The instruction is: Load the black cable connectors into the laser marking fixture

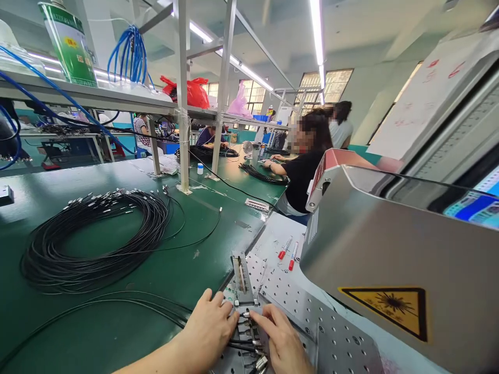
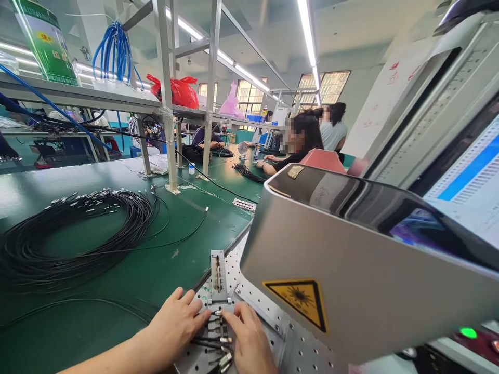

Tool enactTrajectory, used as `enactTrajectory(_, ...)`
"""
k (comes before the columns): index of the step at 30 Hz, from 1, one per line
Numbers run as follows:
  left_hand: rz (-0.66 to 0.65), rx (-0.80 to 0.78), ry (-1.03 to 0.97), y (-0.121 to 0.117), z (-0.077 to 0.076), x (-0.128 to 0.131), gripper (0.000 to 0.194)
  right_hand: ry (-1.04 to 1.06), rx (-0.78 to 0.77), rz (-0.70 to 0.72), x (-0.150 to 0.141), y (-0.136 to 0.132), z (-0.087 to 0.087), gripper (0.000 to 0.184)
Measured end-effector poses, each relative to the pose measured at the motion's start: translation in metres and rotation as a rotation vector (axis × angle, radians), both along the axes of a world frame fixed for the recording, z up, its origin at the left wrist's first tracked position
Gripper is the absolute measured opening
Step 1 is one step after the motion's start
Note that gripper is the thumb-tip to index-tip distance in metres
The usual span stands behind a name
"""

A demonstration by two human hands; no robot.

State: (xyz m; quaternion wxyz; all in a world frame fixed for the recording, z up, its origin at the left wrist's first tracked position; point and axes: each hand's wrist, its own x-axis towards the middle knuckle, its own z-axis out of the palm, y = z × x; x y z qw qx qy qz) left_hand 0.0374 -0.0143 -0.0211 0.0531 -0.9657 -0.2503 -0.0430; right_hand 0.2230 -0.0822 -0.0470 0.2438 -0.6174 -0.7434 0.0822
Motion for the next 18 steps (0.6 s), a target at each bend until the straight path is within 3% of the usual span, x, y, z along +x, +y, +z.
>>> enactTrajectory(3, -0.016, -0.029, -0.058, -0.006, -0.003, -0.006, 0.007, 0.147, -0.005, -0.022, 0.005, -0.003, -0.004, 0.049)
enactTrajectory(7, -0.014, -0.144, 0.012, -0.01, -0.009, -0.011, 0.01, 0.208, -0.05, -0.071, 0.008, -0.005, -0.005, 0.046)
enactTrajectory(13, 0.232, -0.28, -0.104, -0.005, 0.002, -0.004, 0.012, 0.221, -0.011, -0.056, 0.008, -0.005, -0.005, 0.043)
enactTrajectory(18, 0.152, -0.209, -0.001, -0.003, 0.003, -0.006, 0.012, 0.176, 0.035, -0.001, 0.007, -0.006, -0.002, 0.043)
